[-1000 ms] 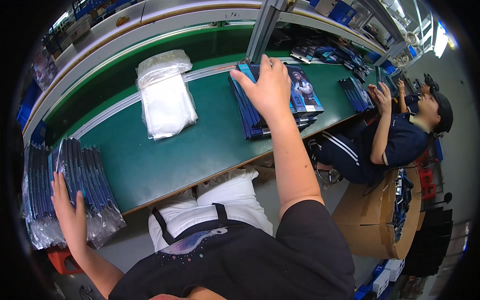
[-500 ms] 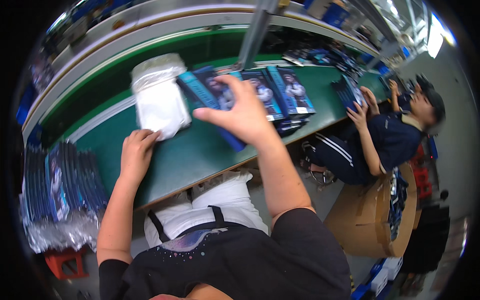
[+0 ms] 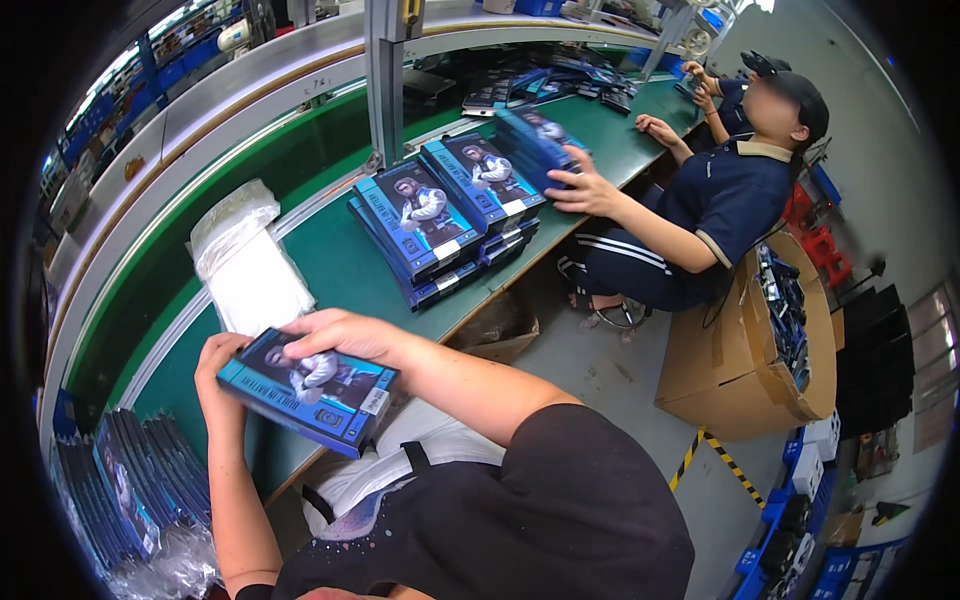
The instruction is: Packaging small blue boxes into clear plastic sleeves at a production line workstation.
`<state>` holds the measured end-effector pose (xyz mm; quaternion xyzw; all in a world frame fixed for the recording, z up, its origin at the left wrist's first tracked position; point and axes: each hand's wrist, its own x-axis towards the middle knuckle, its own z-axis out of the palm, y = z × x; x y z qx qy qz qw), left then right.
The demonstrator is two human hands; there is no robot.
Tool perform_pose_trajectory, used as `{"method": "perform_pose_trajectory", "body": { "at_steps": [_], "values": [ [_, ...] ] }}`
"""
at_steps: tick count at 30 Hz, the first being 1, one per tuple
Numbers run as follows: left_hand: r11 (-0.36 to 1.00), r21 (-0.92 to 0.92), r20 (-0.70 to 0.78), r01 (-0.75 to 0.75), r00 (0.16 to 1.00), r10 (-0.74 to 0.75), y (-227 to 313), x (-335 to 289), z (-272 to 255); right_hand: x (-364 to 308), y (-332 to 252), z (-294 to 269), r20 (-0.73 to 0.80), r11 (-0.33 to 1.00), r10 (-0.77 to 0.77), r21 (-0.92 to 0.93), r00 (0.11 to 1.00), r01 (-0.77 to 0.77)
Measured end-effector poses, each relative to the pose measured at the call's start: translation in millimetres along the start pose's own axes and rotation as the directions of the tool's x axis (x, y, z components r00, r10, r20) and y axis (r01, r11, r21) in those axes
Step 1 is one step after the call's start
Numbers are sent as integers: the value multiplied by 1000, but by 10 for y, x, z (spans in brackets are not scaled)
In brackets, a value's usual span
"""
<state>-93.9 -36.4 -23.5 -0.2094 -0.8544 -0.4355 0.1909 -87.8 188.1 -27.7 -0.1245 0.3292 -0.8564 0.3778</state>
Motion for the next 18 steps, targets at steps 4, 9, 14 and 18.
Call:
{"method": "perform_pose_trajectory", "body": {
  "at_steps": [4, 9, 14, 18],
  "values": [
    [932, -244, 53, 269, 963, -264, -137, 17, -20, 215, 13, -37, -26, 999, 48, -11, 998, -49],
    [811, -279, 86, 515, 854, -513, -120, 24, -131, 181, -76, -30, -98, 995, 27, -97, 995, -36],
    [812, -238, 124, 533, 846, -519, -37, 37, -217, 132, -83, -96, -179, 946, -64, -323, 982, 2],
    [891, -129, 109, 436, 899, -424, -6, 15, -185, 159, -29, -82, -200, 937, -209, -322, 957, 138]
  ]
}}
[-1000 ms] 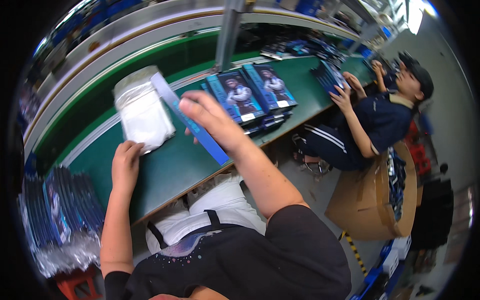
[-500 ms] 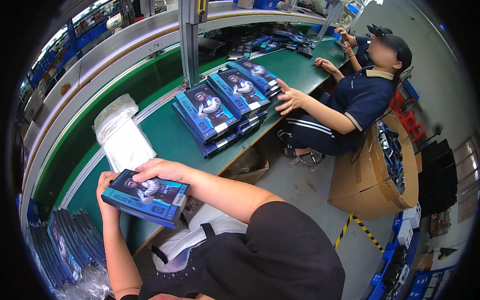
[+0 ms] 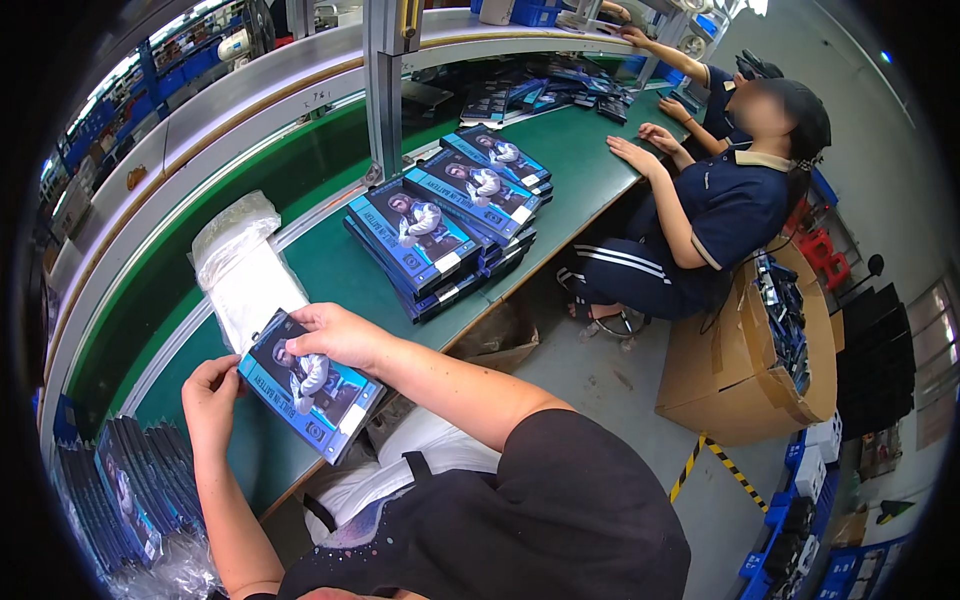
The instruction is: Packaging small blue boxes into clear plastic sleeves at a production line workstation.
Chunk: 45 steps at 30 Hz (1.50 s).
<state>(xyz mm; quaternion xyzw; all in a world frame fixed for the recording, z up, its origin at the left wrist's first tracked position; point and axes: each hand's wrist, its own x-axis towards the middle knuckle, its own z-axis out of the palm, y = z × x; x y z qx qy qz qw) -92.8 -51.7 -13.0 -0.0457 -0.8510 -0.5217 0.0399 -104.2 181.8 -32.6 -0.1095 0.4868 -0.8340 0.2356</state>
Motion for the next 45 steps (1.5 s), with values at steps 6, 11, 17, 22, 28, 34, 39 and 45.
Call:
{"method": "perform_pose_trajectory", "body": {
  "at_steps": [6, 11, 17, 22, 28, 34, 39, 45],
  "values": [
    [922, 301, -58, -244, 960, 273, 195, -147, 84, -89, 110, 137, -70, 984, -135, -130, 988, 125],
    [880, 314, -19, -356, 925, 380, 234, -273, 143, -146, 223, 213, -201, 945, -281, -227, 938, 235],
    [938, 158, -5, -308, 950, 312, 149, -500, 149, -291, 43, 226, -273, 966, -147, -247, 951, 78],
    [508, -854, -29, 113, 964, -264, 66, -579, 333, -365, 61, 369, -61, 990, -108, -94, 992, 103],
    [157, -953, 216, 259, 945, -247, 132, -576, 348, -345, 254, 472, -64, 987, -152, -69, 986, 147],
    [284, -916, 149, 283, 898, -414, 111, -702, 397, -392, 242, 461, -128, 972, -145, -205, 981, 117],
    [231, -920, 212, 318, 896, -391, 111, -745, 343, -430, 234, 508, -159, 972, -83, -230, 984, 45],
    [144, -956, 190, 255, 913, -360, 29, -584, -125, -535, -114, 567, 372, 765, -11, -594, 928, 247]
  ]
}}
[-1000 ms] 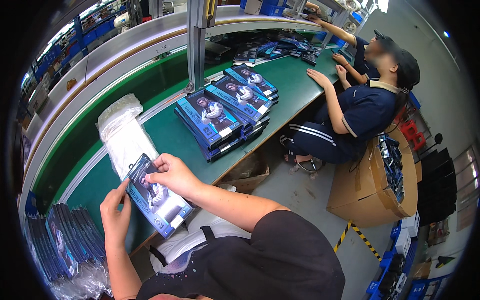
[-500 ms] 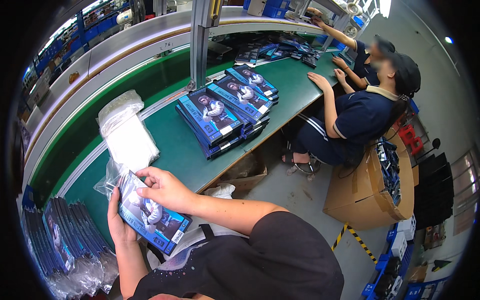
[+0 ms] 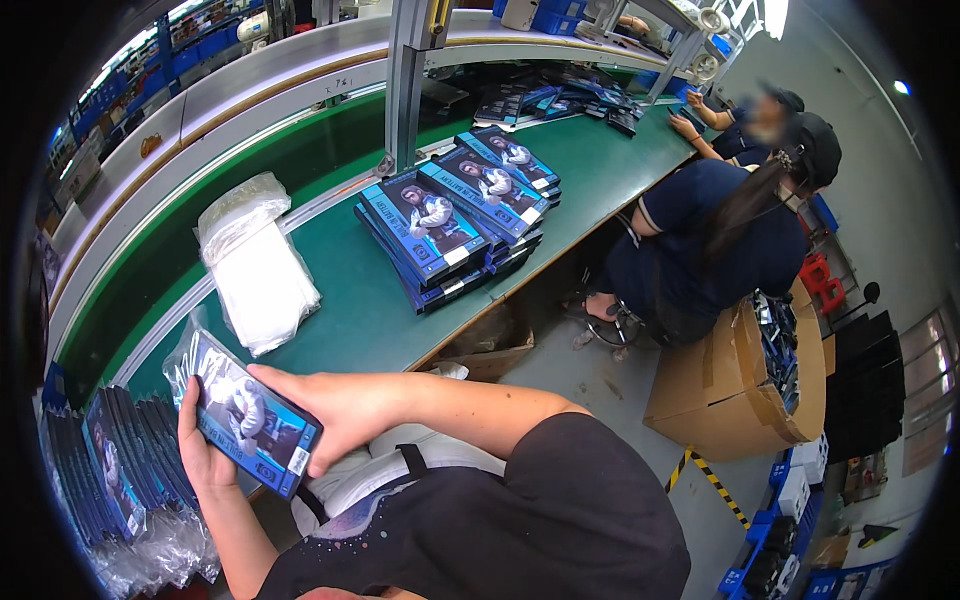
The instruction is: Packaging small blue boxes into clear plastic sleeves at a production line workstation.
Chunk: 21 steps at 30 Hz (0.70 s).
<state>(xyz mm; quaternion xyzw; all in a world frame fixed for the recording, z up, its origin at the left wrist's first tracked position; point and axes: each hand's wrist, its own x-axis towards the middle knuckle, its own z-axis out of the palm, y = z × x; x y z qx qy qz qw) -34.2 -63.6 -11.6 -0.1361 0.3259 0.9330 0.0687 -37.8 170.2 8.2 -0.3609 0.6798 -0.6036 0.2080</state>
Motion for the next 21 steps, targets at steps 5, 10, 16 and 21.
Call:
{"method": "perform_pose_trajectory", "body": {
  "at_steps": [5, 10, 16, 21],
  "values": [
    [1000, -8, -65, -6, 998, 5, -138, -158, 63, 48, 33, -33, -69, 949, -192, -267, 979, 168],
    [954, 292, 102, -62, 994, 34, -350, -536, 321, 180, 132, 41, -184, 886, -362, -372, 914, 276],
    [893, 423, 520, -150, 848, -104, -140, -550, 323, 148, -372, 33, -639, 793, -587, -331, 497, 511],
    [976, 172, 400, 130, 896, -190, -138, -480, 190, 248, -257, 273, -182, 675, -720, -410, 670, 614]
  ]
}}
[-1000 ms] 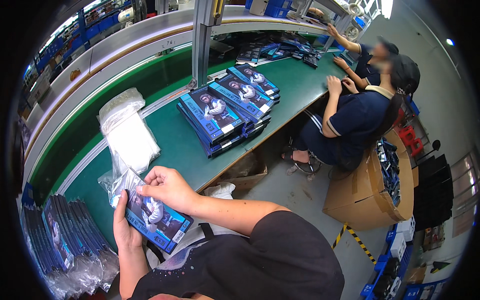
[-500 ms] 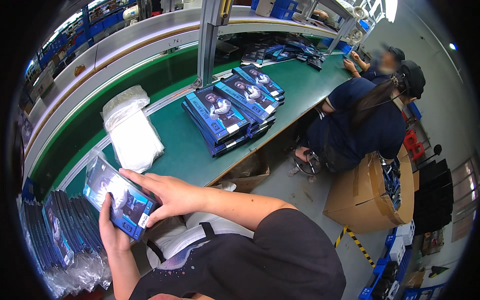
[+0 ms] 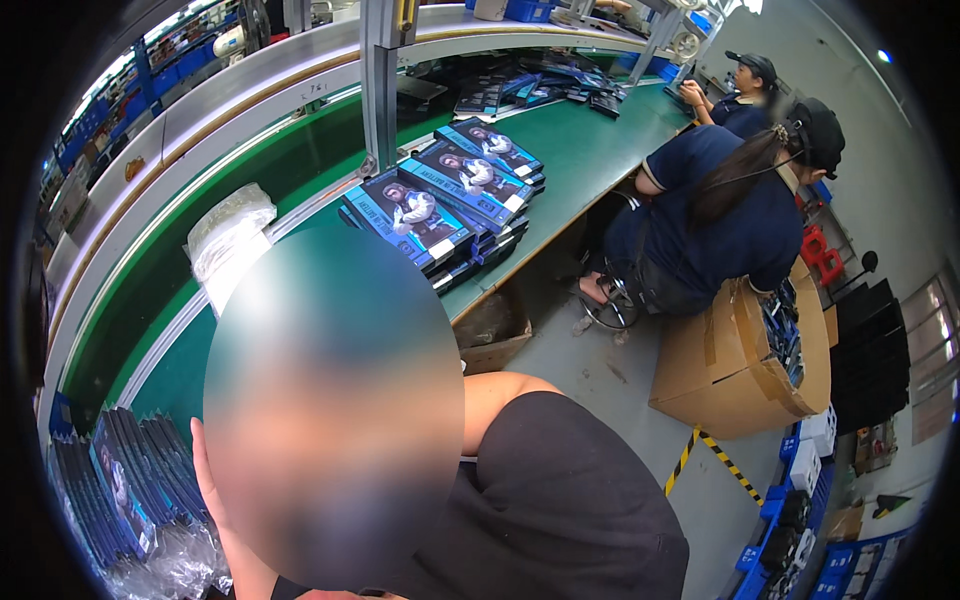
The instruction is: Packaging small blue boxes into clear plastic sleeves at a production line workstation.
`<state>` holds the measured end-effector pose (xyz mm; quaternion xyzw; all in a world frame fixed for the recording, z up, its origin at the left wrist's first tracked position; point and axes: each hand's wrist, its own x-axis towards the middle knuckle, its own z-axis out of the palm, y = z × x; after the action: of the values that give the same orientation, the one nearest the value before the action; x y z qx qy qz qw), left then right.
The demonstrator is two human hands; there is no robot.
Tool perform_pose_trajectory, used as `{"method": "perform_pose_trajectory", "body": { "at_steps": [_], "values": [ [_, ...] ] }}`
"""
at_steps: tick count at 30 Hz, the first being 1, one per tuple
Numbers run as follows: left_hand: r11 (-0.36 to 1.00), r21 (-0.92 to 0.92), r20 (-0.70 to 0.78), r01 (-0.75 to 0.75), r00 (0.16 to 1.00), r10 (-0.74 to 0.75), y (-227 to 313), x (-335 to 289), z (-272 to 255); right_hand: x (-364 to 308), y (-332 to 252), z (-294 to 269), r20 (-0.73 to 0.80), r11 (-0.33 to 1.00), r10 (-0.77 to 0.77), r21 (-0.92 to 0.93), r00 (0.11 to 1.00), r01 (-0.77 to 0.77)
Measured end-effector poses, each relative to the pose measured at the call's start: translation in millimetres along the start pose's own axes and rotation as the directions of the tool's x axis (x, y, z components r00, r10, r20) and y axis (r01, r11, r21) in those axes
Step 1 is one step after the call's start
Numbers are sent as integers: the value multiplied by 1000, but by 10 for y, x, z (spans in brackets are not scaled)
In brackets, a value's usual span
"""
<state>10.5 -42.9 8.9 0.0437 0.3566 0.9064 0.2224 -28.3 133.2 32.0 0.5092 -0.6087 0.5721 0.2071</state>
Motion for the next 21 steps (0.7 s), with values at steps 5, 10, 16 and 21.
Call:
{"method": "perform_pose_trajectory", "body": {
  "at_steps": [5, 10, 16, 21],
  "values": [
    [994, 98, -58, -47, 997, 53, -69, -74, -284, -74, -48, 172, 175, 979, -1, 200, 984, -35],
    [975, 208, -257, -71, 958, 125, 144, -72, 68, 1, 171, -289, -333, 922, 74, -336, 940, -191],
    [964, 257, -333, -72, 930, 158, 315, -335, -37, -200, 332, -484, 145, 886, 454, -176, 879, -428],
    [973, 229, -359, -40, 925, 123, 412, -520, 104, -81, 147, -660, 436, 665, 593, 210, 677, -717]
  ]
}}
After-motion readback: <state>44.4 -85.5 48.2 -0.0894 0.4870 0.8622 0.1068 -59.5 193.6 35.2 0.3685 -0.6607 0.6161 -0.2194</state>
